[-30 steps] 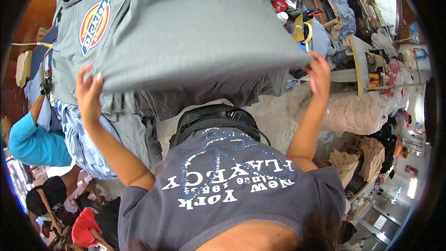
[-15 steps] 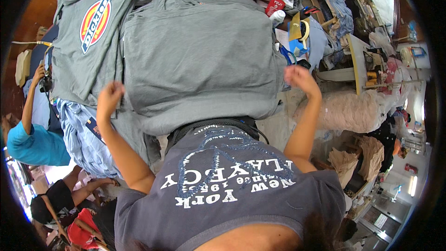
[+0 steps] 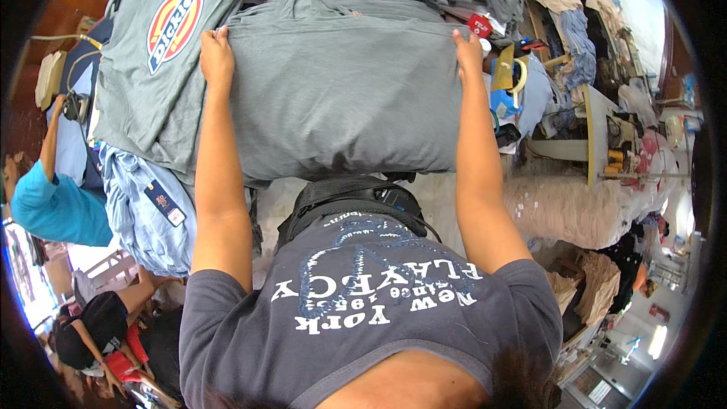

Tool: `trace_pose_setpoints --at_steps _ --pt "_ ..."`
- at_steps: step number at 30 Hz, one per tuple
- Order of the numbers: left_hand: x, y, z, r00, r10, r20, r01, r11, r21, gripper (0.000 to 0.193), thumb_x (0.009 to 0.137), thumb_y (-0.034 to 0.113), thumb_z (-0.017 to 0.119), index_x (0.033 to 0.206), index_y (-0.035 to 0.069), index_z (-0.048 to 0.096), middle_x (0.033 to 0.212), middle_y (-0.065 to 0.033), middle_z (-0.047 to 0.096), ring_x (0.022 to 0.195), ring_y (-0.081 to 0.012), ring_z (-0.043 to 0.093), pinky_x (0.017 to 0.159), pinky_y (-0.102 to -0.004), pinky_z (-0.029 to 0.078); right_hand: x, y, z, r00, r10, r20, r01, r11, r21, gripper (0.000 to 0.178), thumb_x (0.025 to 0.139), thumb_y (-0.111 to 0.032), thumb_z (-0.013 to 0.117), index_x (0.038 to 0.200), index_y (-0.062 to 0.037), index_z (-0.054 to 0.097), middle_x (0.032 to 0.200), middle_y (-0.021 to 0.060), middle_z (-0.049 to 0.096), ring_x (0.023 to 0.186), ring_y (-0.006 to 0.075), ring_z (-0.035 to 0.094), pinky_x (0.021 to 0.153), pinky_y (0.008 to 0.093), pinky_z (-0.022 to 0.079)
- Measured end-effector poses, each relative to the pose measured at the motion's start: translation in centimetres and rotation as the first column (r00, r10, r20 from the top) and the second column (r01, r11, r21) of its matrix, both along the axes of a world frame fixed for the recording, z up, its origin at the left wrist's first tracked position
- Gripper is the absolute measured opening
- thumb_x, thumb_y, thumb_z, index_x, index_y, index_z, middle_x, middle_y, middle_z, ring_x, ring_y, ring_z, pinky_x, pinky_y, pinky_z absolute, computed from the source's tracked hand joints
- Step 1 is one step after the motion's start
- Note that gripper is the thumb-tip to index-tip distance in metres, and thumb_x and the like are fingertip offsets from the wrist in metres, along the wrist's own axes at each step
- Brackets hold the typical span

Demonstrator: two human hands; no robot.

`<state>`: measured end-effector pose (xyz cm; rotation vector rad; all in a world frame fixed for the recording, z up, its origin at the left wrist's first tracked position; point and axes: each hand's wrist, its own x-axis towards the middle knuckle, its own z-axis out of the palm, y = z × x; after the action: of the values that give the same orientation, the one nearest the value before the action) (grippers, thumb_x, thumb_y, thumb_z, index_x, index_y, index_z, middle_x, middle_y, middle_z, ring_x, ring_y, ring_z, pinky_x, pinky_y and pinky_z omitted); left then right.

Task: The person picks up grey t-shirts from a stack, uses shears to cut loose threads from the garment, then folds each shirt and places it onto a separate stack.

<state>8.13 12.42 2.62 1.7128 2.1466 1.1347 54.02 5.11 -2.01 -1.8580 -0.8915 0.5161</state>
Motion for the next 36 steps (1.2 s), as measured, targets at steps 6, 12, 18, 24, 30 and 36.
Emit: trace_pose_setpoints --at_steps 6,12,18,24,30,36 --pt "-2.3 -0.5 -2.0 0.992 0.126 0.009 -0.127 0.989 0.078 0.036 0.085 0.038 0.044 0.093 0.003 0.043 0.084 -0.0224 0.058 0.079 -0.0404 0.055 0.066 -0.0456 0.041 -3.0 0.5 -1.2 0.922 -0.189 0.337 0.156 0.980 0.122 0.036 0.080 -0.027 0.054 0.100 0.0027 0.049 0.096 0.0252 0.054 0.091 0.0412 0.050 0.078 0.0431 0.038" --pt "-1.5 -0.5 -2.5 0.984 0.176 -0.019 -0.176 0.984 -0.021 0.037 0.085 0.041 0.043 0.093 0.005 0.044 0.080 -0.0223 0.058 0.075 -0.0415 0.054 0.063 -0.0466 0.040 -3.1 0.3 -1.4 0.906 -0.199 0.373 0.184 0.980 0.078 0.035 0.081 -0.028 0.052 0.097 0.0034 0.048 0.092 0.0282 0.053 0.088 0.0435 0.049 0.075 0.0445 0.037" --pt "-1.8 -0.4 -3.8 0.979 0.201 -0.036 -0.198 0.978 0.062 0.036 0.085 0.041 0.042 0.092 0.006 0.045 0.076 -0.0197 0.059 0.071 -0.0401 0.055 0.060 -0.0466 0.040 -2.5 0.4 -2.4 0.885 -0.196 0.422 0.167 0.980 0.105 0.039 0.081 -0.027 0.052 0.098 0.0071 0.049 0.096 0.0273 0.053 0.092 0.0407 0.049 0.078 0.0413 0.037" --pt "-2.1 -0.4 -4.0 0.981 0.185 -0.052 -0.181 0.981 0.066 0.036 0.084 0.040 0.046 0.093 0.005 0.046 0.075 -0.0189 0.059 0.070 -0.0382 0.056 0.060 -0.0441 0.042 -2.4 0.5 -2.2 0.920 -0.128 0.371 0.115 0.992 0.057 0.039 0.081 -0.027 0.053 0.099 0.0078 0.050 0.096 0.0249 0.054 0.089 0.0381 0.050 0.079 0.0385 0.037" --pt "-5.0 -1.3 -0.7 0.820 -0.183 0.542 0.151 0.983 0.103 0.027 0.075 0.017 0.065 0.096 0.004 0.054 0.064 0.0041 0.051 0.056 -0.0052 0.042 0.052 -0.0198 0.032 -2.0 -0.8 1.7 0.999 -0.052 0.009 0.050 0.986 0.160 0.033 0.079 -0.024 0.059 0.095 0.0037 0.053 0.089 0.0113 0.057 0.084 0.0188 0.049 0.077 0.0299 0.037" --pt "-9.8 -4.3 13.8 0.870 -0.456 0.189 0.456 0.889 0.047 0.026 0.078 0.009 0.060 0.103 0.004 0.059 0.090 -0.0006 0.058 0.080 -0.0063 0.049 0.073 -0.0185 0.037 1.5 -4.2 13.5 0.998 0.069 -0.003 -0.068 0.990 0.125 0.023 0.076 -0.022 0.065 0.086 -0.0026 0.057 0.074 -0.0029 0.050 0.068 0.0115 0.044 0.065 0.0256 0.038"
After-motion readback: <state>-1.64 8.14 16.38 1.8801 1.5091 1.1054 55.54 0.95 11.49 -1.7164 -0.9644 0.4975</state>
